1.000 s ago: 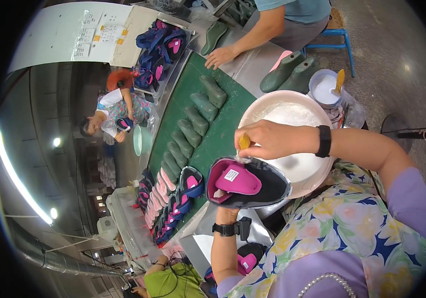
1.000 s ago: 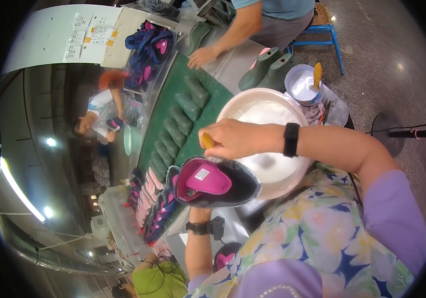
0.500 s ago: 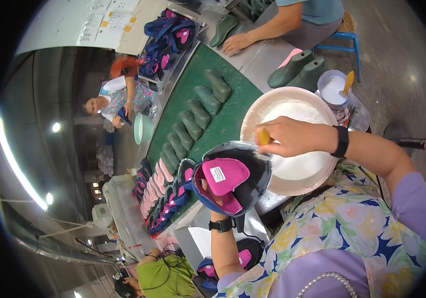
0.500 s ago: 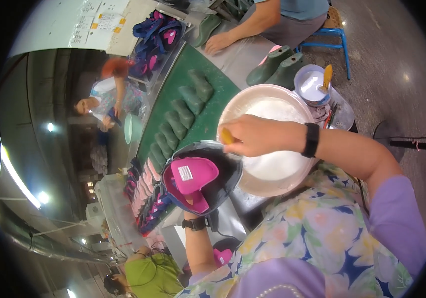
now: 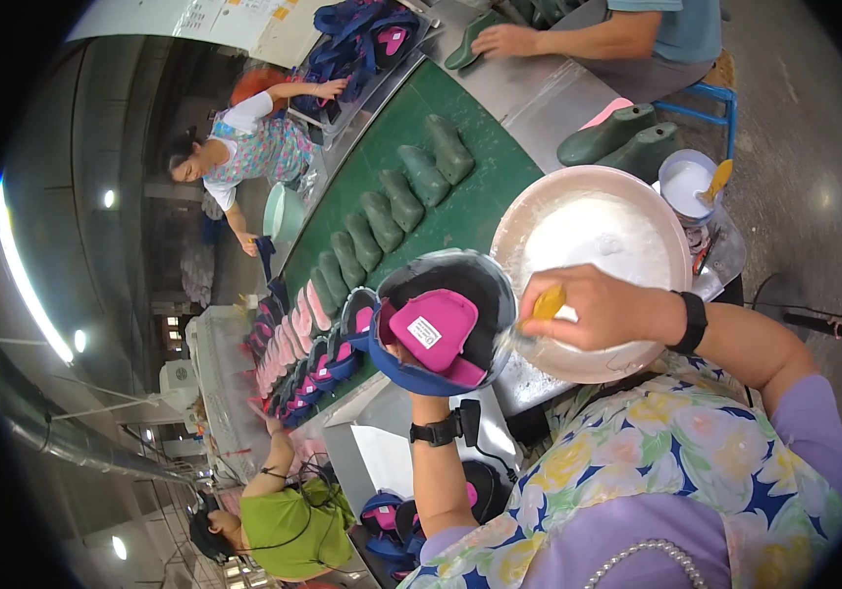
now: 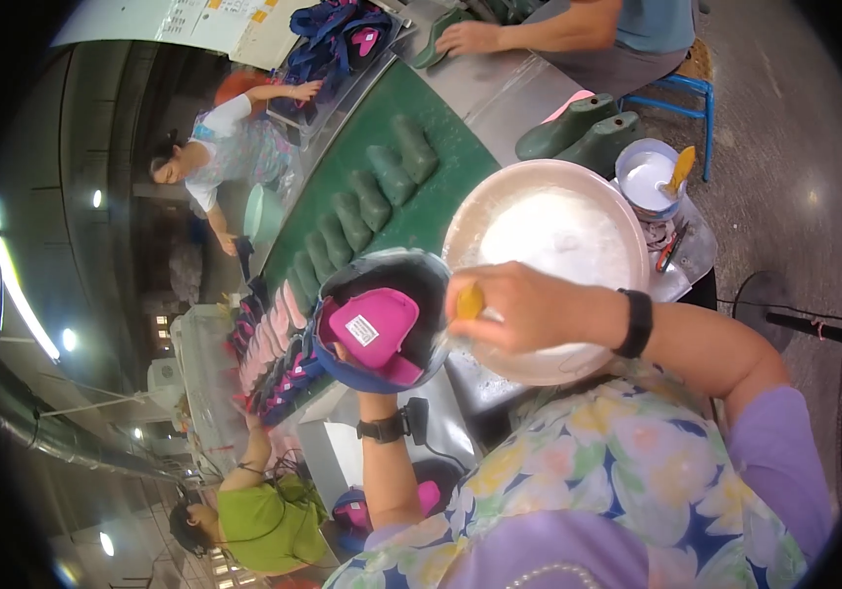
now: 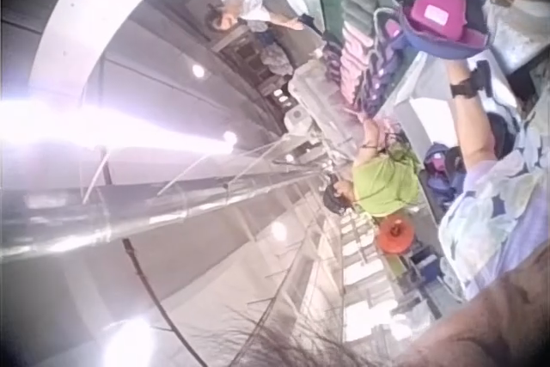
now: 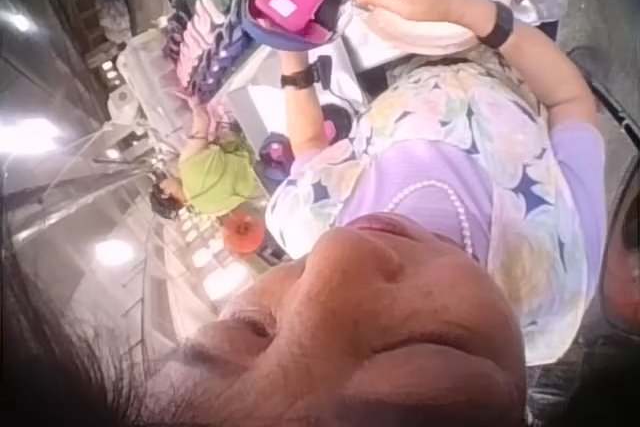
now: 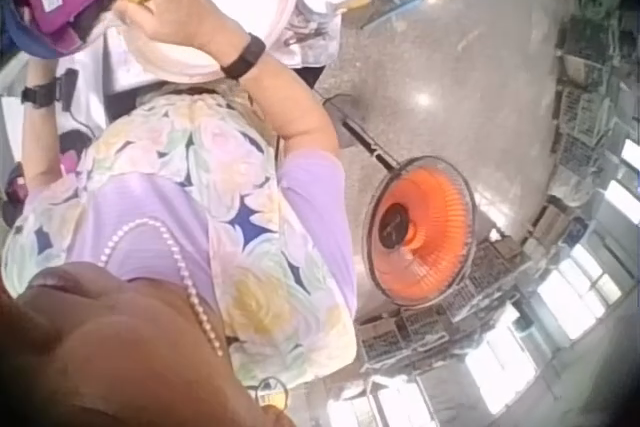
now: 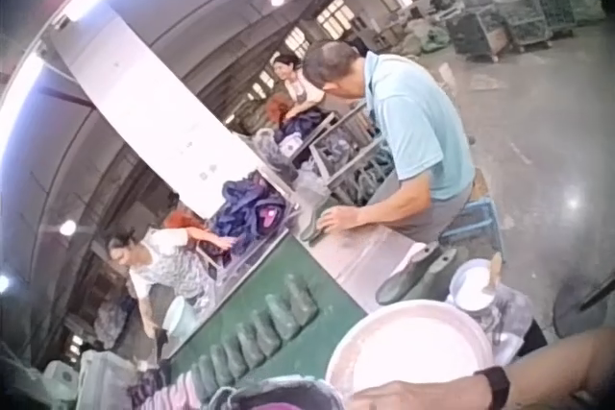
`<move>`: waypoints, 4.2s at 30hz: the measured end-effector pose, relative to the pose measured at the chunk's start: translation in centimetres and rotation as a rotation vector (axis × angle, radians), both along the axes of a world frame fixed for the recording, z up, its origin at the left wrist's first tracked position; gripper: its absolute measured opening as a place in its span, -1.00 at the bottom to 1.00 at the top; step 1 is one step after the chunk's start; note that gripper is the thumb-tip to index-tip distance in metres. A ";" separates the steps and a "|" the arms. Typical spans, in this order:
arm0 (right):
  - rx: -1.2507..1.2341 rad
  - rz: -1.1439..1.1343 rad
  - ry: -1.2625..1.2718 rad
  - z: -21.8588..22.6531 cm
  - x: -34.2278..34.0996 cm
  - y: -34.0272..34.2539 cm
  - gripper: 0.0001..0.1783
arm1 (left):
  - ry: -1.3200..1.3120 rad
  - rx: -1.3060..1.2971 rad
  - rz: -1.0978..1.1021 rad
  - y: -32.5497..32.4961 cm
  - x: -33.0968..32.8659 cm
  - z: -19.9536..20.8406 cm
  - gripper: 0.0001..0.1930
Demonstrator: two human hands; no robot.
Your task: Applying white glue to the interior sole area of a shoe upper using a brush.
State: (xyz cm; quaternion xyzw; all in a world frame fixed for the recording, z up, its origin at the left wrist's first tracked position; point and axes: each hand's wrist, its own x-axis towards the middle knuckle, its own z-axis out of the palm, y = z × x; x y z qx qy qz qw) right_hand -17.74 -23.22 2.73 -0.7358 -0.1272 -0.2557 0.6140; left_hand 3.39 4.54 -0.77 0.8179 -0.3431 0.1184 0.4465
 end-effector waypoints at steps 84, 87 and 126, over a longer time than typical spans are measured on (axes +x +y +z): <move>-0.650 0.045 0.463 -3.6 1.4 -2.3 -0.80 | 0.735 0.086 0.321 14.7 -0.7 3.8 -0.66; -0.496 -0.099 0.412 -0.5 1.3 -4.5 -0.79 | 0.761 0.081 0.245 11.0 1.1 4.1 -0.66; 0.107 -0.219 0.054 1.6 0.5 -2.8 -0.80 | 1.342 -0.231 -0.180 -2.0 1.5 5.1 -0.69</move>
